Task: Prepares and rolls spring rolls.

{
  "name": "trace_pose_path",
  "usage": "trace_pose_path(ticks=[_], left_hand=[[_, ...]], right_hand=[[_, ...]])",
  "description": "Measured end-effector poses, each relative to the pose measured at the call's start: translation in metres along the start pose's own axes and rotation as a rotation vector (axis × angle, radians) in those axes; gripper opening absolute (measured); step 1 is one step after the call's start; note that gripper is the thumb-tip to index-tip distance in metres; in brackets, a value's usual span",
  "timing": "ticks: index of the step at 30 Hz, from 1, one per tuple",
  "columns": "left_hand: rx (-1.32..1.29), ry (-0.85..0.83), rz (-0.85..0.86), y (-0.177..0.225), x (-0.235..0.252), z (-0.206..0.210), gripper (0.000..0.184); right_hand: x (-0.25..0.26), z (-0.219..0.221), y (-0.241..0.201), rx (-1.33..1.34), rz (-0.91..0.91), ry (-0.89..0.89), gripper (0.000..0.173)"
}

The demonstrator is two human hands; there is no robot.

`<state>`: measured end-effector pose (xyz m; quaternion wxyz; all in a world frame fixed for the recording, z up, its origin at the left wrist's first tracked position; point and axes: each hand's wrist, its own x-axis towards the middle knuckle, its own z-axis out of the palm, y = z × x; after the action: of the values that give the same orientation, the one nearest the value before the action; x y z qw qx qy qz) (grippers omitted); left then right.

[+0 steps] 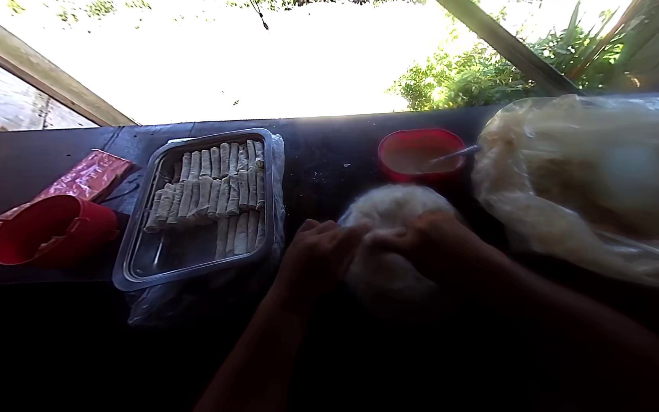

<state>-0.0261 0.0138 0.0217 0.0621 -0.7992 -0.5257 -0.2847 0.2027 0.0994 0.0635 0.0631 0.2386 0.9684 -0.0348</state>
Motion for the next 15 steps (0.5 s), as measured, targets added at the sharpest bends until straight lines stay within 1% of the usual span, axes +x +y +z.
trace_pose_path(ticks=[3, 7, 10, 12, 15], left_hand=[[-0.002, 0.063, 0.015, 0.009, 0.004, 0.004, 0.021], [-0.223, 0.121, -0.063, 0.009, 0.002, 0.021, 0.02], [-0.364, 0.128, -0.126, 0.011, 0.001, 0.027, 0.022], [-0.411, 0.117, -0.134, 0.012, 0.001, 0.031, 0.023], [-0.474, 0.091, -0.137, 0.013, 0.002, 0.035, 0.026]], right_hand=[[-0.001, 0.002, 0.0, 0.001, -0.008, 0.033, 0.054], [-0.002, 0.004, 0.001, 0.015, -0.003, 0.018, 0.057], [-0.005, 0.006, 0.008, 0.05, -0.014, 0.05, 0.056], [-0.007, 0.008, 0.015, 0.088, -0.029, 0.104, 0.051], [-0.009, 0.008, 0.025, 0.167, -0.025, 0.166, 0.033]])
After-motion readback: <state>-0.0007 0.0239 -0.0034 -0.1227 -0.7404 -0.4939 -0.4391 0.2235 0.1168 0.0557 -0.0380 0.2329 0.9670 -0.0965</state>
